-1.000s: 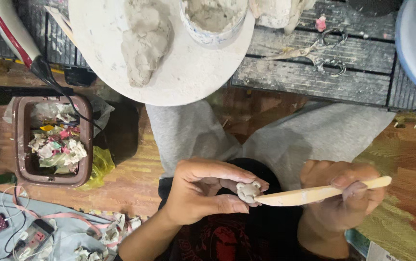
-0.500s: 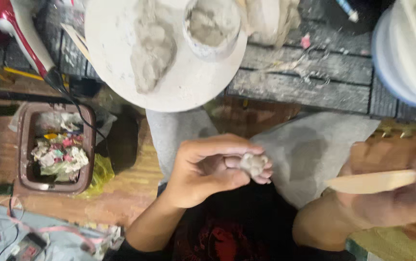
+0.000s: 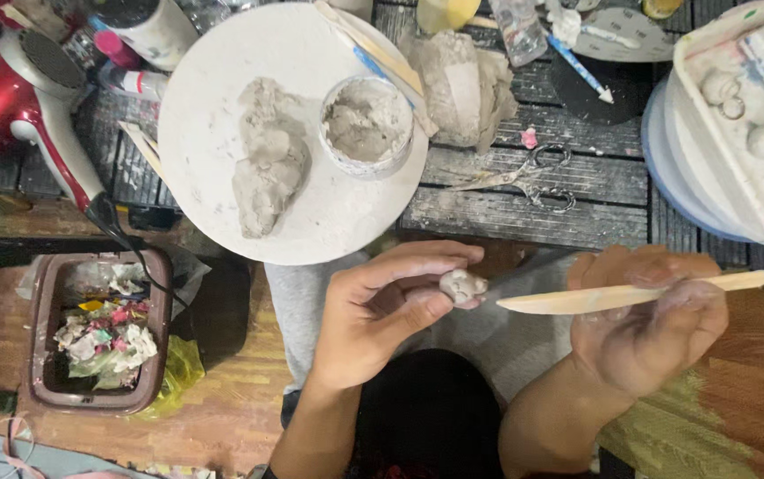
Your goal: The person shapes a small piece of clay using a wooden sculpting tool and their fingers. They repeatedly smooth and refine the surface of the clay piece while seated on the floor.
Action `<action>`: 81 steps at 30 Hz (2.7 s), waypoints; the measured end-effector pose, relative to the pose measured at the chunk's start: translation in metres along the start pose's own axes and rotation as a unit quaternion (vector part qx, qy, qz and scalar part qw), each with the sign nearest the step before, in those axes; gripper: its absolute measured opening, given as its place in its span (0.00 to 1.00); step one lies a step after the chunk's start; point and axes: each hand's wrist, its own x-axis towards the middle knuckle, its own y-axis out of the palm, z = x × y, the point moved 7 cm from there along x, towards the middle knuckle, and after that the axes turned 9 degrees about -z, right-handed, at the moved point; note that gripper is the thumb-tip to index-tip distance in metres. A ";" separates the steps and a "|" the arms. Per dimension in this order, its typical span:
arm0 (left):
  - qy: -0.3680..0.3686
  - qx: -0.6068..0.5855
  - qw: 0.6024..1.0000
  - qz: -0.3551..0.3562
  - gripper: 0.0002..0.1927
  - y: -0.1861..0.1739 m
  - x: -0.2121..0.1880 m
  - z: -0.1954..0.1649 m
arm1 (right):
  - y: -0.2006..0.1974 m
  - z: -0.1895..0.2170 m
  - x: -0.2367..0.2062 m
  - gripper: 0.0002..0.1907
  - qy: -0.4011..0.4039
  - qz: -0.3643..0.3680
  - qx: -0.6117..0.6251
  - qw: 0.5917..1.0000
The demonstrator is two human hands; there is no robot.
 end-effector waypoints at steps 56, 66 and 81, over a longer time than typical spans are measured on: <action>0.071 0.089 0.993 0.033 0.14 -0.011 -0.019 -0.008 | 0.010 0.014 -0.024 0.15 -0.077 -0.004 -0.118 0.990; 0.032 0.041 0.999 0.005 0.16 -0.010 -0.020 -0.004 | 0.013 0.012 -0.025 0.17 -0.048 0.037 -0.143 0.988; 0.012 -0.017 1.000 -0.014 0.18 -0.010 -0.022 0.001 | 0.002 0.011 -0.025 0.14 -0.045 0.009 -0.121 0.992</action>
